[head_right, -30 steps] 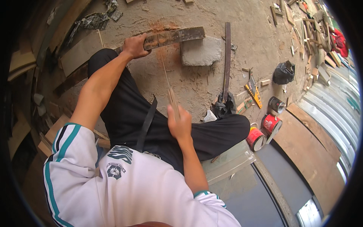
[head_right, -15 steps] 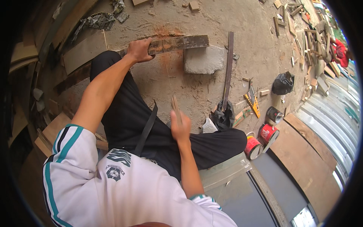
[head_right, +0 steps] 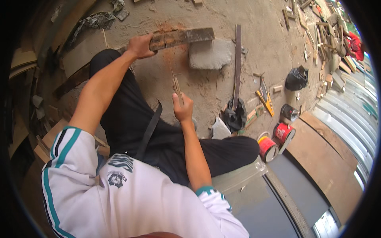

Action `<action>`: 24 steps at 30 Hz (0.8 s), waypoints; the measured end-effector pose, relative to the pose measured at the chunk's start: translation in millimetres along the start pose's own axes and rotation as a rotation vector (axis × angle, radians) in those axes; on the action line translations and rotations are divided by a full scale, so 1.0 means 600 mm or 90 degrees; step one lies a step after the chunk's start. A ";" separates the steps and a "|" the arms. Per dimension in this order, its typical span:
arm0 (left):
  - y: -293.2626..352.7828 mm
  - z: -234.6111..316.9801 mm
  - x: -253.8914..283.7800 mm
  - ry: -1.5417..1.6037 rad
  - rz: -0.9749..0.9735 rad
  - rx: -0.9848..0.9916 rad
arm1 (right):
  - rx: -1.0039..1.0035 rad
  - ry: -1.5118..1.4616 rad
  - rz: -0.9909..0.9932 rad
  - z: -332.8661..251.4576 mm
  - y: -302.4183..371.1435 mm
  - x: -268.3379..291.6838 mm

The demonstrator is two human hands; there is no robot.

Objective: The person uses a hand saw to cut a small piece of wood clamped between two bricks on the floor. After sawing, the person picks up the cut wood piece and places it into a wooden frame structure nearby.

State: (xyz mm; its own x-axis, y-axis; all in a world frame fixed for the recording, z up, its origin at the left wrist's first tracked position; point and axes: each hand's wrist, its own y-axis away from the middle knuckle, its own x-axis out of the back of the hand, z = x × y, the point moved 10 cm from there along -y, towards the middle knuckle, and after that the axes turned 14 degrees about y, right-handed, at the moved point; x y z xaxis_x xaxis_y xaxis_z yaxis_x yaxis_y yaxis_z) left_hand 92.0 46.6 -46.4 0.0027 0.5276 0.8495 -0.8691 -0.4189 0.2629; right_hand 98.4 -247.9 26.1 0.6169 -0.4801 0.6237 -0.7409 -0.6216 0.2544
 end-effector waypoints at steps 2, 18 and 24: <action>0.012 0.001 -0.001 0.003 -0.014 0.014 | -0.038 0.002 -0.017 -0.003 0.040 0.037; 0.012 -0.013 0.010 -0.003 0.029 -0.013 | 0.010 -0.032 0.010 -0.014 0.114 0.072; -0.001 -0.004 0.001 -0.017 0.033 -0.032 | 0.009 -0.082 -0.054 0.044 -0.026 -0.042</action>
State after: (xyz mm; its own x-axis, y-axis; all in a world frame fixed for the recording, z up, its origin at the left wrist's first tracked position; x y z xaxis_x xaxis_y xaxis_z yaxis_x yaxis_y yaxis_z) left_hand 91.5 48.9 -47.1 -0.0304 0.4856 0.8736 -0.8920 -0.4076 0.1955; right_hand 101.7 -242.4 -13.1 0.7071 -0.4997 0.5003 -0.6809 -0.6720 0.2912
